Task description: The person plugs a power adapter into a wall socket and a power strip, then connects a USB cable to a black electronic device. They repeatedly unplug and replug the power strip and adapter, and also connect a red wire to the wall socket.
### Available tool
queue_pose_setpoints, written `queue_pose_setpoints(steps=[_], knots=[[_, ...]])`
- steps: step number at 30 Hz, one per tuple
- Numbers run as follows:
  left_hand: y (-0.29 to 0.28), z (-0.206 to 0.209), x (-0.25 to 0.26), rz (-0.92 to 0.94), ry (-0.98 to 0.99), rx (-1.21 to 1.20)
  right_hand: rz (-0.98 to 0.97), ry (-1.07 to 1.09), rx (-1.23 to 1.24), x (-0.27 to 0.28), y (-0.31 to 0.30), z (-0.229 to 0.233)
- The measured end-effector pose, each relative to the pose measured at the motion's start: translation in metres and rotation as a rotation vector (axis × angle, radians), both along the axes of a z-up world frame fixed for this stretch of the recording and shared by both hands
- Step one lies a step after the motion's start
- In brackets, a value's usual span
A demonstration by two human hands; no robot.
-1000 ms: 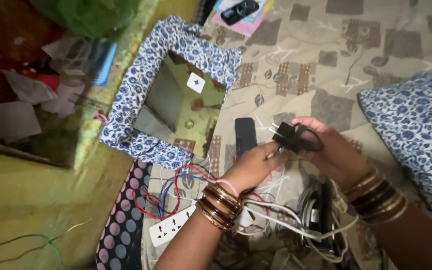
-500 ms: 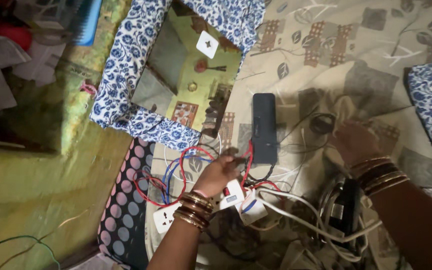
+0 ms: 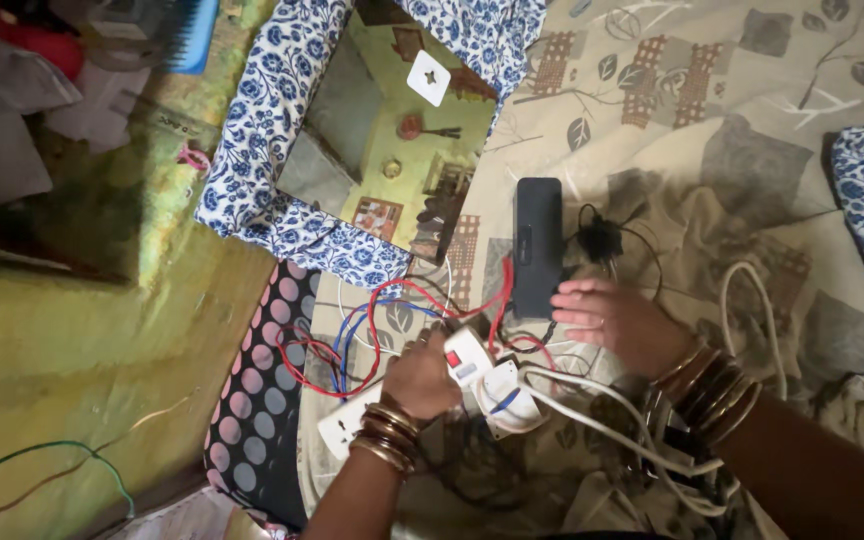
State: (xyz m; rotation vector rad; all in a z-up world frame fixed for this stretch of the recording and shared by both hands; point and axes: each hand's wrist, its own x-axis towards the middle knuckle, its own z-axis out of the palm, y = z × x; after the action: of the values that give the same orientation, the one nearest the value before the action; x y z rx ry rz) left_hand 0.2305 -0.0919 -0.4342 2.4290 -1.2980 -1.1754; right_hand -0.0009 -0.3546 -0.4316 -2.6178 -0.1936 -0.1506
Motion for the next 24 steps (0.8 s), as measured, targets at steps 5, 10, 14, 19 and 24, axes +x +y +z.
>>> queue_pose_setpoints(steps=[5,10,14,19,24], knots=[[0.002,0.041,0.026,0.389,0.596,-0.48,-0.702,0.383,1.47,0.013,0.032,0.047],[-0.011,0.103,0.037,0.435,0.768,-0.619,-0.56,0.361,1.383,0.035,0.06,0.103],[-0.021,0.156,0.03,0.286,0.798,-0.717,-0.46,0.386,1.153,0.057,0.079,0.131],[-0.033,0.198,0.01,0.195,0.808,-0.799,-0.388,0.394,1.046,0.052,0.083,0.145],[-0.024,0.218,0.004,0.175,0.902,-0.938,-0.543,0.433,0.561,0.022,0.046,0.162]])
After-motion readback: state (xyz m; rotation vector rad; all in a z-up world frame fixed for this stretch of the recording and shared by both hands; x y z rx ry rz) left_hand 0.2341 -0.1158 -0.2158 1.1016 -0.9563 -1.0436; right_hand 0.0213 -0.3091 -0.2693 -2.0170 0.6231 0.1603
